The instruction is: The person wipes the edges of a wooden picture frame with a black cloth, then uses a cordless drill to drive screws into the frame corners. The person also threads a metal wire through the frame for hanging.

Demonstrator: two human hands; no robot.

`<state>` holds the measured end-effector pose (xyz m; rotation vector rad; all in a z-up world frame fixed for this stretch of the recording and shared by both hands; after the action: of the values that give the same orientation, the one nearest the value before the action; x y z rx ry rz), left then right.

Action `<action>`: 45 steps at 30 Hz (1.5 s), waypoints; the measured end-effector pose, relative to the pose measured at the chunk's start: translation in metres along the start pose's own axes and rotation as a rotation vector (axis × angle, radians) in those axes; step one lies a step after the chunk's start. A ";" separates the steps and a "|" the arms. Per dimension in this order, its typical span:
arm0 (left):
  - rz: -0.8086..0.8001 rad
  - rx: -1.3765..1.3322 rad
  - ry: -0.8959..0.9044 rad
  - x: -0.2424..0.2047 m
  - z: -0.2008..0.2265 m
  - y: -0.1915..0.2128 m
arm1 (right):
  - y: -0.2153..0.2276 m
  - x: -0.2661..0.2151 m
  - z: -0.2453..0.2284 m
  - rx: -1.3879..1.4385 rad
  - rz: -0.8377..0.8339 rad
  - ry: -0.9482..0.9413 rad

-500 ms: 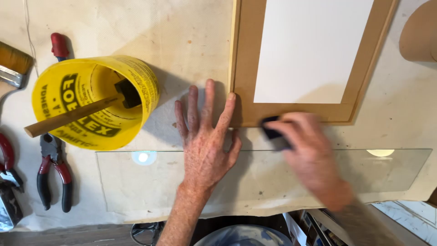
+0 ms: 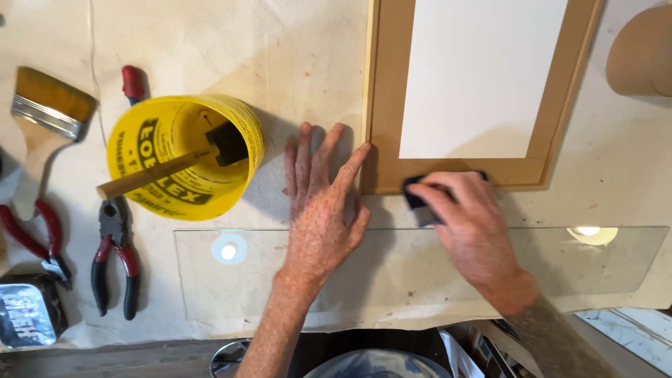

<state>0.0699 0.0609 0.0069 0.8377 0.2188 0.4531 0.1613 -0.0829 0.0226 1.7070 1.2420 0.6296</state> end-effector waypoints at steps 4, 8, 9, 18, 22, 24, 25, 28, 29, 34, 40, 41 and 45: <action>0.032 -0.053 -0.006 0.002 0.004 0.006 | 0.012 0.048 -0.047 0.007 -0.001 0.150; 0.044 -0.035 0.023 0.002 0.001 0.001 | -0.003 0.057 -0.023 0.018 0.076 0.165; 0.058 -0.016 0.045 0.001 0.000 -0.002 | -0.012 0.055 -0.008 0.041 0.109 0.126; 0.095 0.062 0.065 0.003 0.016 -0.007 | 0.089 -0.031 0.027 0.268 0.135 -0.089; 0.112 -0.014 0.047 0.005 0.054 0.008 | 0.154 -0.128 0.133 0.106 0.361 -0.380; 0.149 -0.242 0.159 0.002 0.065 0.017 | 0.177 -0.171 0.178 -0.118 0.527 -0.467; 0.152 -0.232 0.151 0.002 0.069 0.011 | 0.181 -0.170 0.187 -0.111 0.538 -0.467; 0.125 -0.688 0.454 -0.005 0.062 -0.016 | 0.188 -0.169 0.212 -0.275 0.681 -0.391; 0.145 -0.746 0.510 -0.005 0.065 -0.018 | 0.163 -0.166 0.244 -0.180 0.453 -0.584; 0.171 -0.826 0.499 -0.003 0.113 -0.028 | 0.169 -0.130 0.159 0.044 0.564 -0.320; -0.075 -0.858 0.146 -0.002 0.281 -0.065 | 0.173 -0.057 0.070 1.354 0.595 -0.226; -0.074 -0.803 0.163 -0.006 0.295 -0.062 | 0.179 -0.054 0.078 1.484 0.660 -0.236; 0.012 -0.567 -0.051 -0.008 0.311 -0.042 | 0.198 -0.038 0.091 1.378 0.581 -0.304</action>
<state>0.1880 -0.1739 0.1784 0.2946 0.0310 0.4732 0.3125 -0.1686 0.1588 3.1932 0.9372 -0.3560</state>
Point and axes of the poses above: each hand's wrist, its own x-axis towards the middle knuckle, its own y-axis out of the back of the hand, z = x × y, the point moved 8 cm from there along x, towards the middle knuckle, and after that the axes turned 9 degrees about x, right-handed, at the moved point
